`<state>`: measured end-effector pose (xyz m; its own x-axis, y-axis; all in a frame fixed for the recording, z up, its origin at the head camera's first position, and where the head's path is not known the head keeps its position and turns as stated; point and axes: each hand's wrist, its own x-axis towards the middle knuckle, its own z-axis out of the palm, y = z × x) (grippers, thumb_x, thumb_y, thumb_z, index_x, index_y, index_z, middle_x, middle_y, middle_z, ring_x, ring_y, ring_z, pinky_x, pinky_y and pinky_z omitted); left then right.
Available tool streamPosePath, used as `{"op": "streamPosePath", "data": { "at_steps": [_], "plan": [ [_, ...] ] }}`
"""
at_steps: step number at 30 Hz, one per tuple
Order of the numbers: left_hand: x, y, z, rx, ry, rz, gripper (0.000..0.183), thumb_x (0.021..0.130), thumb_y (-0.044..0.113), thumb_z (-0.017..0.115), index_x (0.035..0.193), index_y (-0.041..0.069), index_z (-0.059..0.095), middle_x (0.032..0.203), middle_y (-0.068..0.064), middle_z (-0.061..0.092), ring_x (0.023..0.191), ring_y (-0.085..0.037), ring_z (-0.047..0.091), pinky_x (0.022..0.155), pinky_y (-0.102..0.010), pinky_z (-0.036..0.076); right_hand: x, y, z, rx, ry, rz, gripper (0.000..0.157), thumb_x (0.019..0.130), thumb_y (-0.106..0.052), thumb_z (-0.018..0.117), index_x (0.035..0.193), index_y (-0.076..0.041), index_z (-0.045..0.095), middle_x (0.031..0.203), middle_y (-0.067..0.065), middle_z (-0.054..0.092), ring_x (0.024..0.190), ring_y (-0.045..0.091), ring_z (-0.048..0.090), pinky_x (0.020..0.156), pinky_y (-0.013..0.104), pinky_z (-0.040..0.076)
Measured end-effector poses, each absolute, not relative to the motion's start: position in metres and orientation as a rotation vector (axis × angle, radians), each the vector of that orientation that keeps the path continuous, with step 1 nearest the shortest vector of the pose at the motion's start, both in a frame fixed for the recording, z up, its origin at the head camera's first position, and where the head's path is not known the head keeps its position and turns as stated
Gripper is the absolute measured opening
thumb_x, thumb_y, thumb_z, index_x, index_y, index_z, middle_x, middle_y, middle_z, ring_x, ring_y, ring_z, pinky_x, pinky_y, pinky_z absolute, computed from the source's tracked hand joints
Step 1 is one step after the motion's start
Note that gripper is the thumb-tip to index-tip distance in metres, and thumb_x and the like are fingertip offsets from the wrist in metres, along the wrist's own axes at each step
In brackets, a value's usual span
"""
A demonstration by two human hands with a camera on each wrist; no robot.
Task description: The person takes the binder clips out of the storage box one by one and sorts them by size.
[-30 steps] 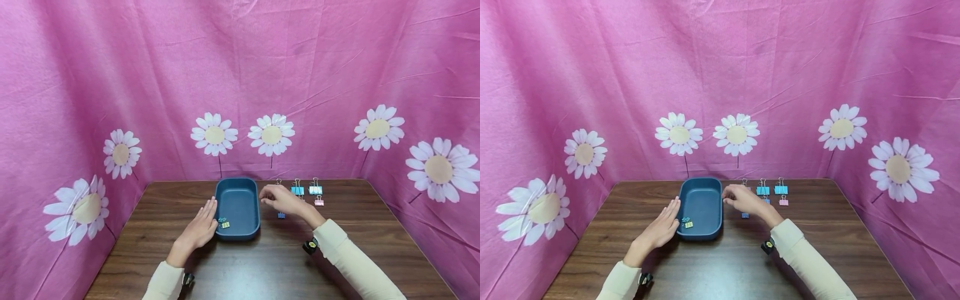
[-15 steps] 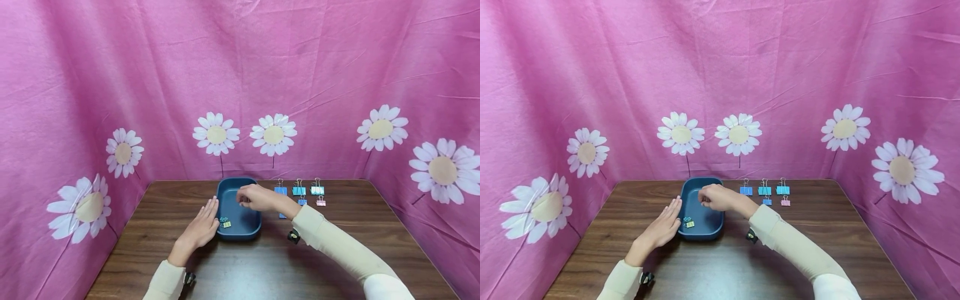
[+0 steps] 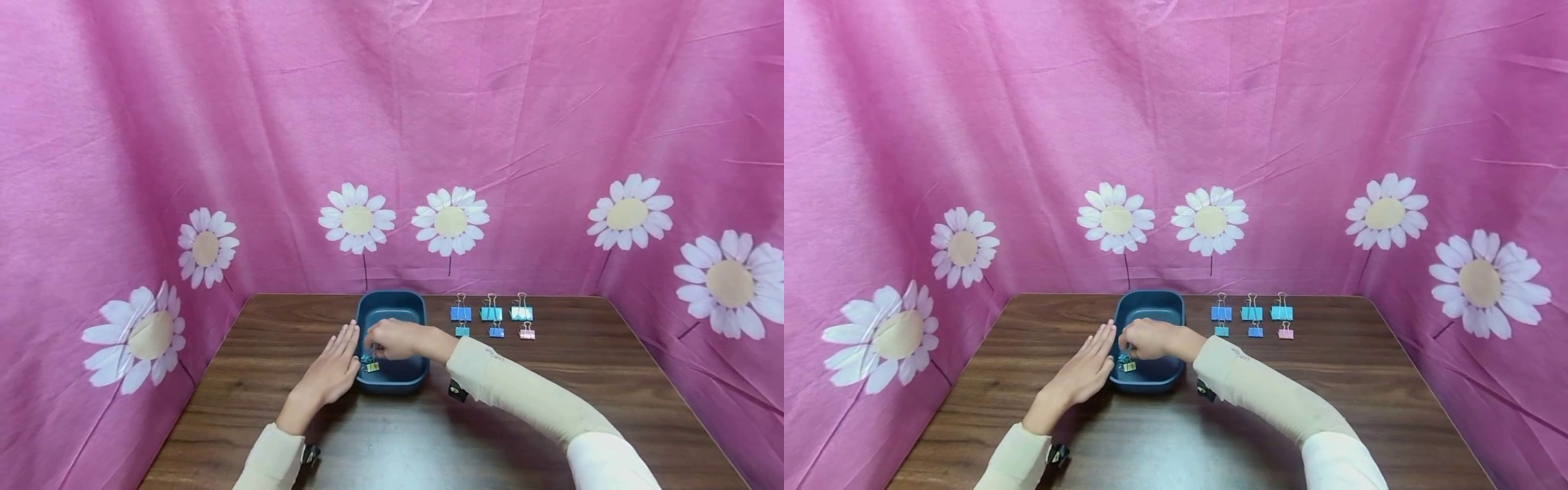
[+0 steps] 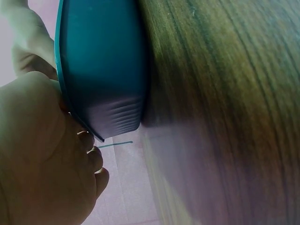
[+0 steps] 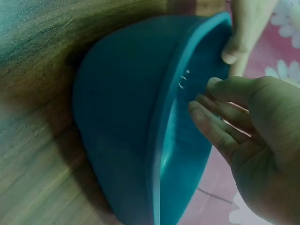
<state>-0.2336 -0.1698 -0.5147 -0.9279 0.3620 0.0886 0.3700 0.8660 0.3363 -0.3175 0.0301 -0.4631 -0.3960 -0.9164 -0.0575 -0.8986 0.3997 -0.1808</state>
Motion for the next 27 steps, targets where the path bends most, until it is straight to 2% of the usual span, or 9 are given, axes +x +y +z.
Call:
{"op": "streamPosePath", "data": {
  "at_steps": [9, 14, 19, 24, 27],
  "plan": [
    [-0.235, -0.170, -0.515, -0.615, -3.002, -0.565, 0.063, 0.111, 0.020, 0.036, 0.166, -0.007, 0.023, 0.177, -0.023, 0.020, 0.164, -0.041, 0.022, 0.134, -0.058, 0.023, -0.314, 0.011, -0.475, -1.570, 2.454, 0.088, 0.034, 0.097, -0.006, 0.074, 0.130, -0.016, 0.075, 0.126, -0.004, 0.076, 0.117, 0.010, 0.071, 0.100, 0.026, 0.060],
    [-0.235, -0.170, -0.515, -0.617, -2.995, -0.553, 0.061, 0.112, 0.019, 0.036, 0.166, -0.007, 0.025, 0.176, -0.023, 0.021, 0.164, -0.041, 0.022, 0.134, -0.058, 0.023, -0.314, 0.008, -0.477, -1.496, 2.453, 0.112, 0.037, 0.097, -0.003, 0.073, 0.131, -0.017, 0.073, 0.125, -0.004, 0.075, 0.115, 0.011, 0.070, 0.099, 0.026, 0.060],
    [-0.235, -0.170, -0.513, -0.598, -3.017, -0.521, 0.062, 0.113, 0.020, 0.037, 0.166, -0.006, 0.023, 0.177, -0.022, 0.020, 0.165, -0.038, 0.021, 0.135, -0.055, 0.023, -0.315, 0.007, -0.478, -1.459, 2.446, 0.076, 0.030, 0.096, -0.007, 0.077, 0.124, -0.018, 0.072, 0.117, -0.004, 0.076, 0.110, 0.011, 0.071, 0.093, 0.025, 0.060],
    [-0.234, -0.170, -0.514, -0.593, -3.026, -0.539, 0.062, 0.113, 0.022, 0.035, 0.167, -0.006, 0.023, 0.177, -0.021, 0.019, 0.165, -0.038, 0.020, 0.135, -0.056, 0.022, -0.315, 0.010, -0.481, -1.453, 2.441, 0.092, 0.027, 0.098, -0.018, 0.078, 0.124, -0.022, 0.073, 0.121, -0.005, 0.074, 0.114, 0.010, 0.070, 0.096, 0.024, 0.059],
    [-0.233, -0.170, -0.515, -0.598, -3.019, -0.559, 0.062, 0.113, 0.022, 0.036, 0.166, -0.006, 0.024, 0.177, -0.021, 0.020, 0.165, -0.038, 0.021, 0.134, -0.057, 0.023, -0.316, 0.013, -0.482, -1.471, 2.447, 0.105, 0.020, 0.101, -0.020, 0.075, 0.120, -0.022, 0.076, 0.119, -0.006, 0.074, 0.111, 0.008, 0.070, 0.092, 0.022, 0.059]
  ]
}}
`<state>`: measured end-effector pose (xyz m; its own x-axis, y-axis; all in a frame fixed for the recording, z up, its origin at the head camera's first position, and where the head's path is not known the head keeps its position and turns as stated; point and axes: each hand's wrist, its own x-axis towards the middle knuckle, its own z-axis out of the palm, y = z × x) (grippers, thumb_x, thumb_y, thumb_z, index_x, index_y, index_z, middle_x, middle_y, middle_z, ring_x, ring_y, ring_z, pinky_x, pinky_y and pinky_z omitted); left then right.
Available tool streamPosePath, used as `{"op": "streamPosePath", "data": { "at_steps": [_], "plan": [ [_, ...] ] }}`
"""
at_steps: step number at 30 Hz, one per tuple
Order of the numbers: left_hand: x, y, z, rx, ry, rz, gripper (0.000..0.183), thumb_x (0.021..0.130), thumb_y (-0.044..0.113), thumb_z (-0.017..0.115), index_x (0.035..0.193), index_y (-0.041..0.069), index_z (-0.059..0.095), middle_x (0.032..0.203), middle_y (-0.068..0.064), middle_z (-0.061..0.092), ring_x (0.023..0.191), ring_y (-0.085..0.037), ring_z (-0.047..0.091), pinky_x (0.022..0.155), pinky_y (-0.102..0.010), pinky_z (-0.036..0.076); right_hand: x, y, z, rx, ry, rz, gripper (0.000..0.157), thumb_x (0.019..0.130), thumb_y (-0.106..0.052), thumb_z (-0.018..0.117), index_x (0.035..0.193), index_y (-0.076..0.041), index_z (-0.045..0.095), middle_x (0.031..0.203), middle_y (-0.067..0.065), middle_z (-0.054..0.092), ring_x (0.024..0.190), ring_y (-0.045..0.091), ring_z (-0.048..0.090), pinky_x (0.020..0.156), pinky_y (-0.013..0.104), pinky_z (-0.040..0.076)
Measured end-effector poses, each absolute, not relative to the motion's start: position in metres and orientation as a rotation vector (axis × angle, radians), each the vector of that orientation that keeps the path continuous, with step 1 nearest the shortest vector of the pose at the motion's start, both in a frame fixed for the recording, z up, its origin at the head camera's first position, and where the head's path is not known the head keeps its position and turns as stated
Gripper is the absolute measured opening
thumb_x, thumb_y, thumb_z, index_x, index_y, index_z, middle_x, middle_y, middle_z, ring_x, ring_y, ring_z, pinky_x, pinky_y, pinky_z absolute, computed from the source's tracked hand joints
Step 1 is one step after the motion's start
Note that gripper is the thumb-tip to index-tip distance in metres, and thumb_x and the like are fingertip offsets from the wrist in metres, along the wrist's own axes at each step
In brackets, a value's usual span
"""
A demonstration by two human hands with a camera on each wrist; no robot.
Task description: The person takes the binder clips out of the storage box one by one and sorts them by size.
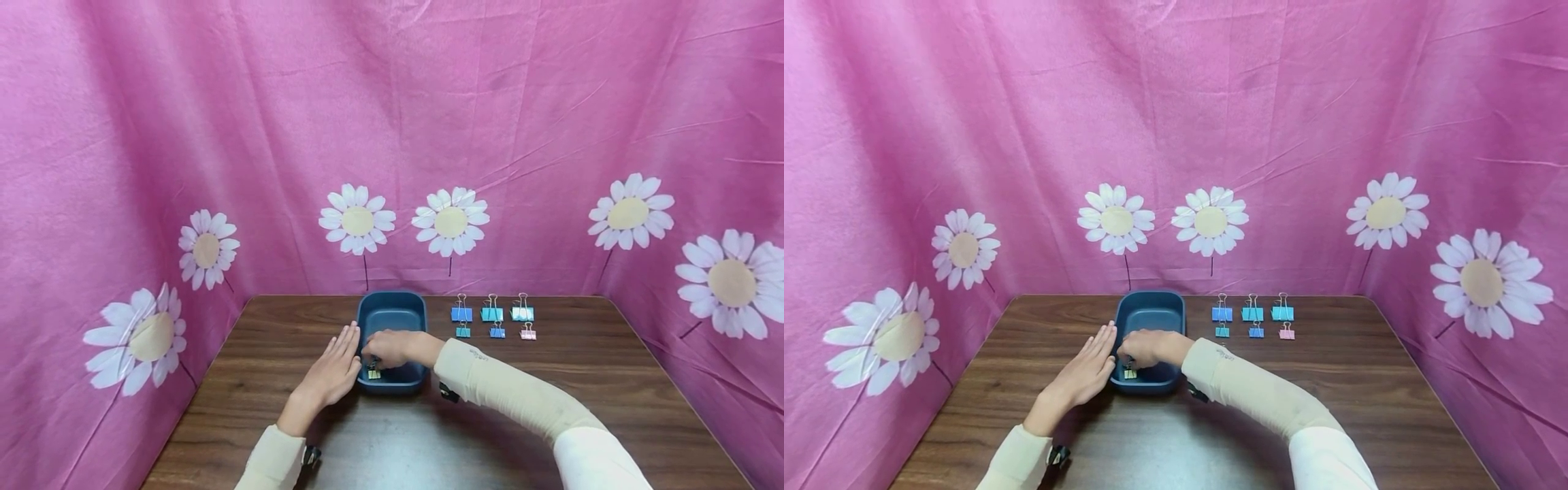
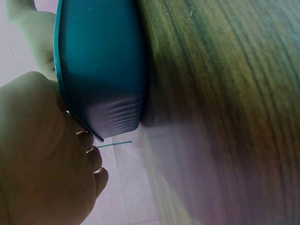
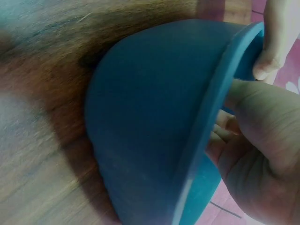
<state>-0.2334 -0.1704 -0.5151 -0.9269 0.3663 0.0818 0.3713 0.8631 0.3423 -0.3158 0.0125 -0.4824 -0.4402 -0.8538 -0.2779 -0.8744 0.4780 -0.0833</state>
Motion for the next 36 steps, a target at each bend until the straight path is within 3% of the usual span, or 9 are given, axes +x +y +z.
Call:
{"op": "streamPosePath", "data": {
  "at_steps": [7, 16, 24, 36],
  "plan": [
    [-0.233, -0.170, -0.515, -0.594, -3.016, -0.565, 0.061, 0.112, 0.019, 0.039, 0.166, -0.007, 0.025, 0.177, -0.022, 0.020, 0.165, -0.039, 0.022, 0.134, -0.056, 0.023, -0.319, 0.020, -0.481, -1.498, 2.480, 0.034, 0.011, 0.099, -0.013, 0.076, 0.107, -0.021, 0.078, 0.111, -0.007, 0.074, 0.101, 0.006, 0.069, 0.083, 0.018, 0.058],
    [-0.234, -0.169, -0.515, -0.582, -3.021, -0.551, 0.061, 0.113, 0.019, 0.039, 0.166, -0.007, 0.023, 0.177, -0.021, 0.019, 0.165, -0.038, 0.020, 0.135, -0.054, 0.022, -0.326, 0.026, -0.478, -1.549, 2.520, -0.059, 0.021, 0.094, 0.002, 0.074, 0.102, -0.016, 0.081, 0.109, -0.004, 0.075, 0.103, 0.009, 0.070, 0.086, 0.022, 0.061],
    [-0.234, -0.168, -0.515, -0.603, -2.973, -0.600, 0.062, 0.110, 0.016, 0.041, 0.164, -0.010, 0.027, 0.175, -0.025, 0.024, 0.162, -0.044, 0.025, 0.132, -0.061, 0.026, -0.332, 0.037, -0.472, -1.557, 2.520, -0.224, 0.017, 0.094, 0.003, 0.072, 0.097, -0.013, 0.078, 0.094, -0.003, 0.076, 0.085, 0.005, 0.066, 0.078, 0.020, 0.058],
    [-0.233, -0.167, -0.513, -0.571, -3.031, -0.570, 0.062, 0.112, 0.018, 0.040, 0.166, -0.008, 0.023, 0.177, -0.022, 0.019, 0.165, -0.037, 0.020, 0.134, -0.056, 0.024, -0.338, 0.053, -0.473, -1.594, 2.568, -0.371, 0.015, 0.091, 0.001, 0.076, 0.092, -0.014, 0.078, 0.093, -0.003, 0.074, 0.086, 0.007, 0.067, 0.078, 0.021, 0.058]
  ]
}}
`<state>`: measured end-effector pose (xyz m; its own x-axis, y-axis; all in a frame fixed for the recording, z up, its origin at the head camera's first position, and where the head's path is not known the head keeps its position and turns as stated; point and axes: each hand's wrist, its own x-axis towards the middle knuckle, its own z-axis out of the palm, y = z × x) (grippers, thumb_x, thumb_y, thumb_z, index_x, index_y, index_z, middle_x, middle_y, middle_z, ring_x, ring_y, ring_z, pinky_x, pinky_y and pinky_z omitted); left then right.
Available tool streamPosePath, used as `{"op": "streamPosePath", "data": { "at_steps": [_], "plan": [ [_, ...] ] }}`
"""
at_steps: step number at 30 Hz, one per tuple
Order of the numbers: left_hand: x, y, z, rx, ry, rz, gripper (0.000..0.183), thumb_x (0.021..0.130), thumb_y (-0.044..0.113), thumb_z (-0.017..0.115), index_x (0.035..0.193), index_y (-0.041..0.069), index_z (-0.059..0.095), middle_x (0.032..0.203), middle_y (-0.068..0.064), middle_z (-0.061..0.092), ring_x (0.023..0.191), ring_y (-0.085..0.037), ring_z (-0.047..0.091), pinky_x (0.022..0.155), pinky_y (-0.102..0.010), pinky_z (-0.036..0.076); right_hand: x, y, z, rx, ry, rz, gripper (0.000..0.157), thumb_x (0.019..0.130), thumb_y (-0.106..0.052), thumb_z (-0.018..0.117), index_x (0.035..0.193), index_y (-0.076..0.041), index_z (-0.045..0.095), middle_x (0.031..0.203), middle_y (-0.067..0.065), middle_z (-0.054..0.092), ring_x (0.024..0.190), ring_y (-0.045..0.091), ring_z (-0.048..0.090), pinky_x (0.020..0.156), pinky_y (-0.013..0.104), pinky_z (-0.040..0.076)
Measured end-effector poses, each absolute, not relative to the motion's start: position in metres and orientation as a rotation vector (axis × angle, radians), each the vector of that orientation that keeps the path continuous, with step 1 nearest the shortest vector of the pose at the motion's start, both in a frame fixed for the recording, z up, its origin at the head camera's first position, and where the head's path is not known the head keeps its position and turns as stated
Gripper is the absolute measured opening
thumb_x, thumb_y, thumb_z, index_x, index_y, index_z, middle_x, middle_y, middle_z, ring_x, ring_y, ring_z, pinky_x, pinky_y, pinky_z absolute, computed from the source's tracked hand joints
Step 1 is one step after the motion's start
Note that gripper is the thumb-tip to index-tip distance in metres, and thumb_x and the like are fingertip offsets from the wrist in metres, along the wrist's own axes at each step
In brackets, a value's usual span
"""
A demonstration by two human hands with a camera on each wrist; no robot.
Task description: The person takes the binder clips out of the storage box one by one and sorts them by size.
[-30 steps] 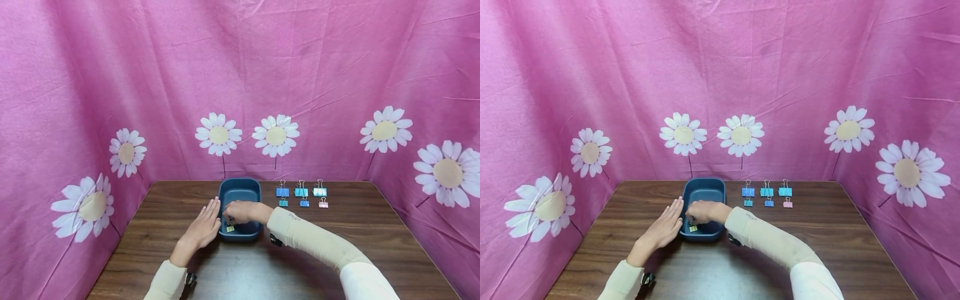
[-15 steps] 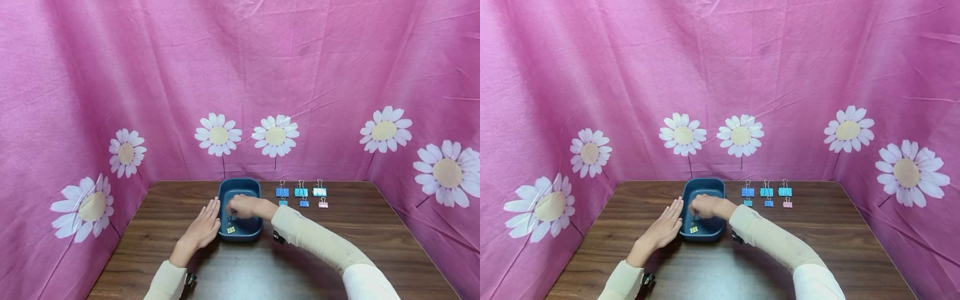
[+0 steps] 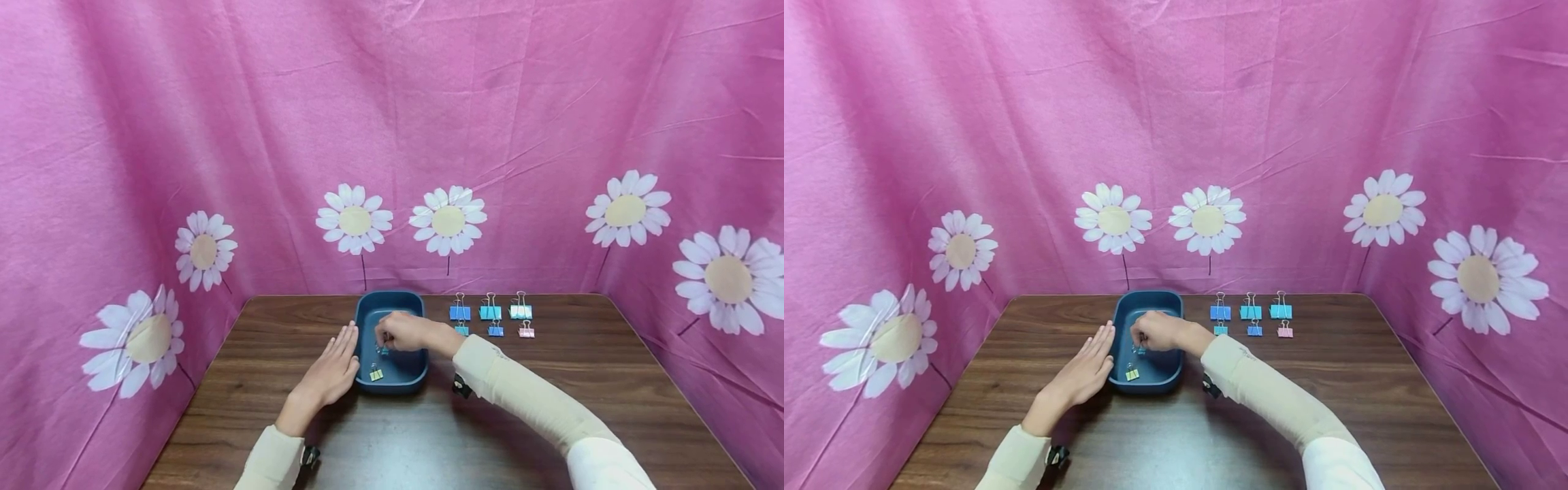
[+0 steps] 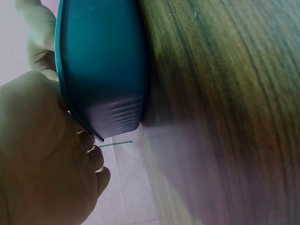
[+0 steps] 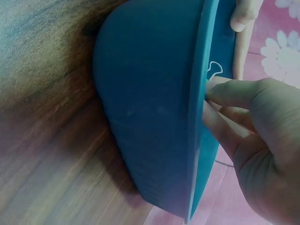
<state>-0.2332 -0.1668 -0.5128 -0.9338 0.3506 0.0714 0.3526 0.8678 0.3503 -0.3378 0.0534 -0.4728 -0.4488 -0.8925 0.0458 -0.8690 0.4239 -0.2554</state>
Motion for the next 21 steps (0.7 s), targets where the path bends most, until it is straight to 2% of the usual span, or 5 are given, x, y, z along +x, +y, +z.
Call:
{"op": "streamPosePath", "data": {
  "at_steps": [14, 21],
  "plan": [
    [-0.233, -0.169, -0.513, -0.568, -3.034, -0.594, 0.063, 0.113, 0.019, 0.040, 0.167, -0.007, 0.021, 0.178, -0.021, 0.017, 0.165, -0.038, 0.020, 0.135, -0.055, 0.023, -0.339, 0.077, -0.473, -1.488, 2.572, -0.601, 0.018, 0.095, 0.002, 0.070, 0.092, -0.014, 0.079, 0.089, -0.005, 0.076, 0.081, 0.002, 0.067, 0.076, 0.019, 0.060],
    [-0.235, -0.169, -0.514, -0.573, -3.048, -0.578, 0.063, 0.114, 0.022, 0.039, 0.168, -0.004, 0.019, 0.179, -0.019, 0.015, 0.166, -0.035, 0.018, 0.135, -0.053, 0.022, -0.331, 0.093, -0.473, -1.427, 2.582, -0.632, 0.016, 0.096, -0.001, 0.070, 0.096, -0.015, 0.079, 0.094, -0.006, 0.076, 0.084, 0.001, 0.066, 0.079, 0.019, 0.060]
  ]
}}
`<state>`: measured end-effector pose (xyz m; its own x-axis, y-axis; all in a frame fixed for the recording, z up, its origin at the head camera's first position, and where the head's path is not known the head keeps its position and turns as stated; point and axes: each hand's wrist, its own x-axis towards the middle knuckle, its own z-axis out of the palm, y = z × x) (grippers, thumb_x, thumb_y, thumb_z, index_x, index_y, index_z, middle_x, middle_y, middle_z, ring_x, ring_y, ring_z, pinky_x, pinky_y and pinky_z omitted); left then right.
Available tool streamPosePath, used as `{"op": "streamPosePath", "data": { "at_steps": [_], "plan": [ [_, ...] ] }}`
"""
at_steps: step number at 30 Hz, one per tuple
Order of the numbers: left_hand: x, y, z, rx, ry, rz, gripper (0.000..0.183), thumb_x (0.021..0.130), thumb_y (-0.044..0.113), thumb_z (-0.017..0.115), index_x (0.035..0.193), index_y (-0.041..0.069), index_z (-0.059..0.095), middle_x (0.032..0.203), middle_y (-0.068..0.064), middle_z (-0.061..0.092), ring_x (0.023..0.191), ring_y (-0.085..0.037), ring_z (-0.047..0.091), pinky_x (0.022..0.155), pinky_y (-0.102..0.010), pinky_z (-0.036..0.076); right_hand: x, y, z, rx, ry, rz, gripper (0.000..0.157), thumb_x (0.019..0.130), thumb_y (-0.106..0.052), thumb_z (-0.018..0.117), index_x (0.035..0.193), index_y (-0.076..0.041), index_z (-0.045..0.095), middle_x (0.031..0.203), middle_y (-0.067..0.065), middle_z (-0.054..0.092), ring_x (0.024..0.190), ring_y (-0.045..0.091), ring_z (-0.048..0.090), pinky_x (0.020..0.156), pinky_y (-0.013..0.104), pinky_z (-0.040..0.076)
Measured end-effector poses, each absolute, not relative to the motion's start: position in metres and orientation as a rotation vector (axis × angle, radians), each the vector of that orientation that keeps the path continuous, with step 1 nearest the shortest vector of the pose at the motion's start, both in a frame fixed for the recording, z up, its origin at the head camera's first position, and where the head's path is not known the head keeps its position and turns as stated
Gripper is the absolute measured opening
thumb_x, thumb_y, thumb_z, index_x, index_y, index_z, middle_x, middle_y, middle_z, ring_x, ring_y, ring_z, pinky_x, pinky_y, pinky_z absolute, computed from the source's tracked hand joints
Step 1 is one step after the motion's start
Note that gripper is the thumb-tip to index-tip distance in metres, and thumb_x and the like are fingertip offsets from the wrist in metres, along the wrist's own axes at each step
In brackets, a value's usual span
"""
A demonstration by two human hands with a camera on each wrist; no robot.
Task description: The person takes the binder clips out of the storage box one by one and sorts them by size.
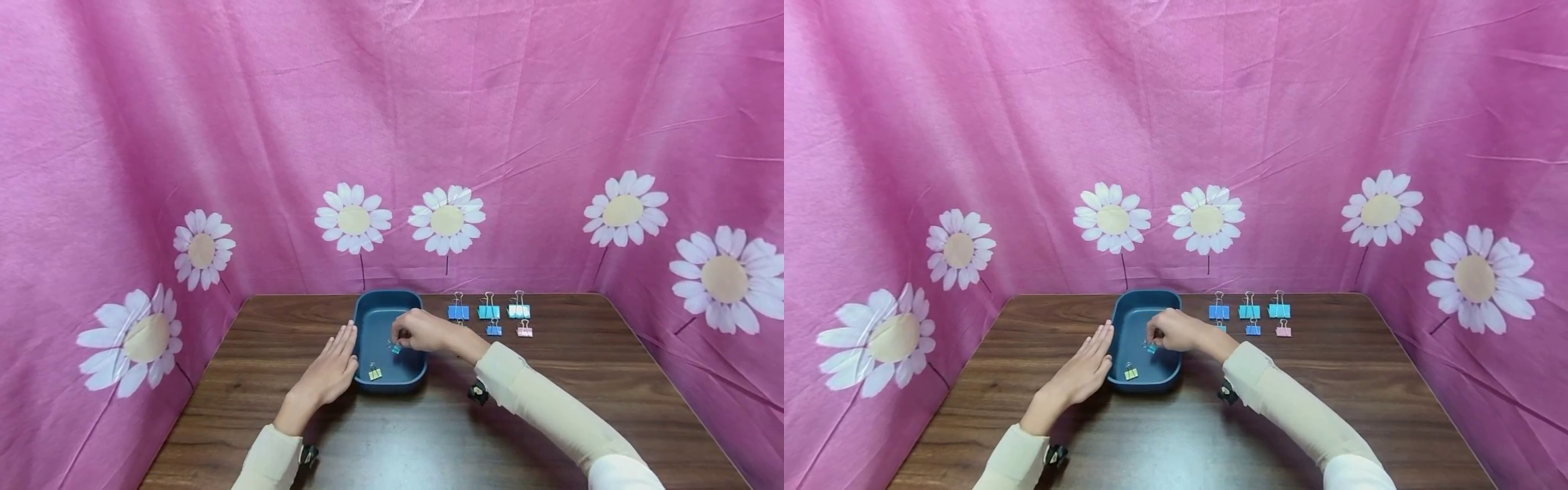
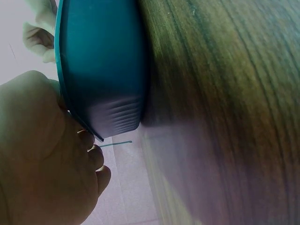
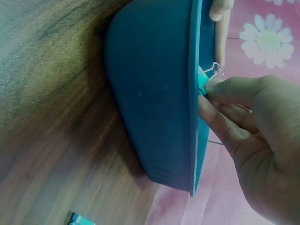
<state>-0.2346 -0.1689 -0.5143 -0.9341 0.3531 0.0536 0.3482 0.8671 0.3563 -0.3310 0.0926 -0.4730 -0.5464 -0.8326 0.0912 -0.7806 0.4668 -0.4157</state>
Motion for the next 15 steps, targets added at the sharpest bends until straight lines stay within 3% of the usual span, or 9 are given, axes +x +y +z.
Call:
{"op": "streamPosePath", "data": {
  "at_steps": [15],
  "plan": [
    [-0.236, -0.170, -0.514, 0.581, 3.029, 0.591, 0.063, 0.113, 0.020, 0.039, 0.167, -0.006, 0.020, 0.178, -0.021, 0.016, 0.166, -0.037, 0.019, 0.135, -0.054, 0.023, -0.323, 0.128, -0.469, -1.340, 2.629, -0.852, 0.012, 0.099, -0.004, 0.070, 0.098, -0.013, 0.079, 0.098, -0.005, 0.077, 0.082, 0.001, 0.067, 0.072, 0.019, 0.059]
  ]
}}
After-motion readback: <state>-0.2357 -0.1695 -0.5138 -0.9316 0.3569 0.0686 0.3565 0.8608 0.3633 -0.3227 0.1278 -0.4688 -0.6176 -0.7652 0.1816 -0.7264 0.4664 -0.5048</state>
